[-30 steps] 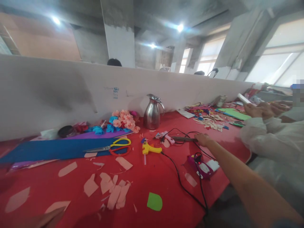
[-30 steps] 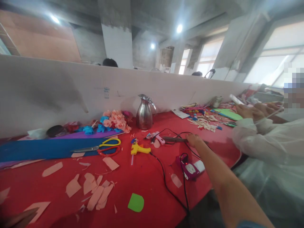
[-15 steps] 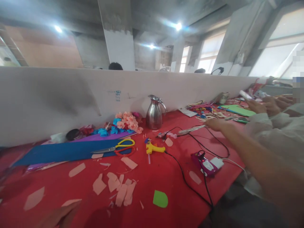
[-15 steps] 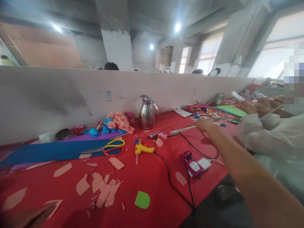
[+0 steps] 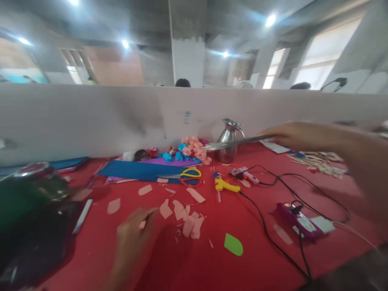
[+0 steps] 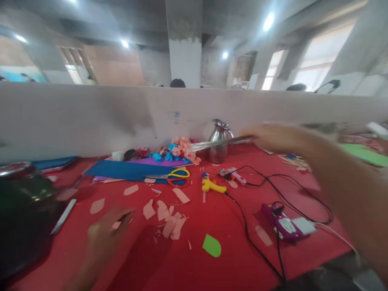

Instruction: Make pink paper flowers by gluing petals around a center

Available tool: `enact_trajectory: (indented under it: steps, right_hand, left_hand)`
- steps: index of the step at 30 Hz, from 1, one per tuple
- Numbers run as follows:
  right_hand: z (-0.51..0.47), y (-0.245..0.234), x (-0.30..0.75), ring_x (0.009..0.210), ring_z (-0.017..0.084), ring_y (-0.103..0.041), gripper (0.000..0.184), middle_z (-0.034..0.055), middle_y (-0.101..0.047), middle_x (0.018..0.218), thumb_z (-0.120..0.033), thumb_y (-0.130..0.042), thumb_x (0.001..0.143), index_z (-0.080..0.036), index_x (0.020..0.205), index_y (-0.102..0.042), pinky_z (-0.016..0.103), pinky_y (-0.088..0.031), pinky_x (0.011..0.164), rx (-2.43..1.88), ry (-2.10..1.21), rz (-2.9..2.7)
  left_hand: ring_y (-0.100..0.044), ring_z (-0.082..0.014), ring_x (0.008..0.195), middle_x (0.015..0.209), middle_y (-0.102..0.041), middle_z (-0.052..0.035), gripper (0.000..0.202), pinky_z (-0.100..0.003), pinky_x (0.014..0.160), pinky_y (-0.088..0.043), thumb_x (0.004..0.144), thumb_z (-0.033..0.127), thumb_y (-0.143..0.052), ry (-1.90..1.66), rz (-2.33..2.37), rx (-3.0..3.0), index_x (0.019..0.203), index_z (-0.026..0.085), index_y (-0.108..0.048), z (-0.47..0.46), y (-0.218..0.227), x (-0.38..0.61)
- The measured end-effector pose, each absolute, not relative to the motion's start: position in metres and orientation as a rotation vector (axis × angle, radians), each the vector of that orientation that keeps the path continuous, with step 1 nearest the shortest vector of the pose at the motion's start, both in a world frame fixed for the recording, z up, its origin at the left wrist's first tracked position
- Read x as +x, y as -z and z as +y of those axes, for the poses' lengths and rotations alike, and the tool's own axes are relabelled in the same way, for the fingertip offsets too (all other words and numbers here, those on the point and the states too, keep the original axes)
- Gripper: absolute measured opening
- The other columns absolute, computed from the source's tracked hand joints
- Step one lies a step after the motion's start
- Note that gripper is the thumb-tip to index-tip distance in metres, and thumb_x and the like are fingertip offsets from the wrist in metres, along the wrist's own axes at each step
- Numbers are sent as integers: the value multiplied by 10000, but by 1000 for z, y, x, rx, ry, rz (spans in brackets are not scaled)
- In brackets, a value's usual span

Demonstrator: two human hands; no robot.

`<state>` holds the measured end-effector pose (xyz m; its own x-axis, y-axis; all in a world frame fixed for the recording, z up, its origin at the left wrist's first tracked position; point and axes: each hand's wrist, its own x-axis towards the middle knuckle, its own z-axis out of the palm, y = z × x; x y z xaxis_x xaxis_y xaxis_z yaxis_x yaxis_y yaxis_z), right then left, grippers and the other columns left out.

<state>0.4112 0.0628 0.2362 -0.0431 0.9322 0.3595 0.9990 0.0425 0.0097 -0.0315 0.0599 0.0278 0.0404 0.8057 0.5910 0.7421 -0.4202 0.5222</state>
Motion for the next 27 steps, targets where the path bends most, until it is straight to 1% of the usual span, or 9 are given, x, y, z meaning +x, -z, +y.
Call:
enact_trajectory:
  steps: [1, 2, 5, 8, 10, 13, 19, 23, 27]
  right_hand:
    - [73, -225, 374, 832, 121, -628, 320, 34, -691, 1040, -131, -486, 844, -283, 1063, -661, 270, -421, 752, -1864, 185, -2322]
    - [83, -212, 337, 871, 137, -626, 339, 32, -689, 1041, -125, -478, 842, -281, 1090, -647, 263, -427, 754, -1772, 71, -2469]
    - [117, -159, 238, 923, 165, -625, 382, 34, -680, 1062, -109, -441, 843, -281, 1136, -616, 243, -440, 737, -1628, -37, -2549]
    - [147, -103, 163, 999, 204, -610, 386, 40, -660, 1112, -147, -435, 855, -302, 1180, -573, 265, -447, 748, -1700, -126, -2525]
    - [160, -72, 126, 985, 214, -621, 401, 54, -659, 1108, -148, -433, 851, -310, 1197, -553, 277, -452, 726, -1768, -170, -2529]
    - [170, -42, 88, 947, 224, -636, 391, 79, -676, 1048, -111, -396, 852, -282, 1142, -593, 303, -453, 722, -1784, -157, -2536]
    - [181, -15, 72, 994, 219, -592, 413, 96, -627, 1107, -93, -356, 870, -269, 1193, -545, 340, -426, 788, -1744, -39, -2542]
    - [183, -10, 80, 1070, 260, -513, 349, 134, -575, 1151, -138, -357, 894, -229, 1166, -555, 405, -379, 846, -1702, 90, -2558]
    - [182, -13, 88, 1095, 263, -473, 297, 130, -571, 1142, -229, -425, 897, -231, 1166, -552, 406, -350, 870, -1641, 152, -2598]
  left_hand:
    - [-652, -166, 667, 748, -713, -7, 222, -232, 567, -500, 768, 396, -523, -1367, 1700, 2162, 739, 250, -689, 65, -24, -34]
    - [-642, -166, 648, 752, -710, -17, 242, -240, 565, -494, 771, 402, -517, -1398, 1776, 2082, 745, 234, -689, 70, -20, -39]
    - [-618, -171, 622, 746, -699, -40, 283, -274, 611, -490, 759, 416, -515, -1531, 1949, 1806, 790, 197, -691, 83, -5, -59]
    - [-617, -185, 668, 817, -700, -64, 310, -299, 649, -482, 741, 407, -509, -1616, 2031, 1653, 845, 179, -691, 89, 4, -81]
    - [-613, -192, 675, 848, -701, -73, 321, -317, 665, -478, 738, 396, -495, -1625, 2089, 1569, 867, 179, -693, 90, 7, -91]
    - [-613, -203, 692, 858, -704, -77, 320, -336, 687, -477, 734, 393, -498, -1588, 2123, 1450, 878, 185, -693, 91, 8, -98]
    - [-611, -193, 716, 866, -696, -75, 297, -323, 707, -489, 758, 371, -494, -1545, 1970, 1449, 892, 177, -674, 92, 11, -97]
    - [-601, -181, 680, 852, -681, -61, 247, -315, 686, -489, 748, 334, -498, -1438, 1968, 1543, 832, 193, -682, 94, 11, -92]
    - [-601, -174, 676, 842, -666, -56, 239, -304, 678, -486, 749, 325, -492, -1370, 1956, 1630, 800, 195, -686, 95, 10, -86]
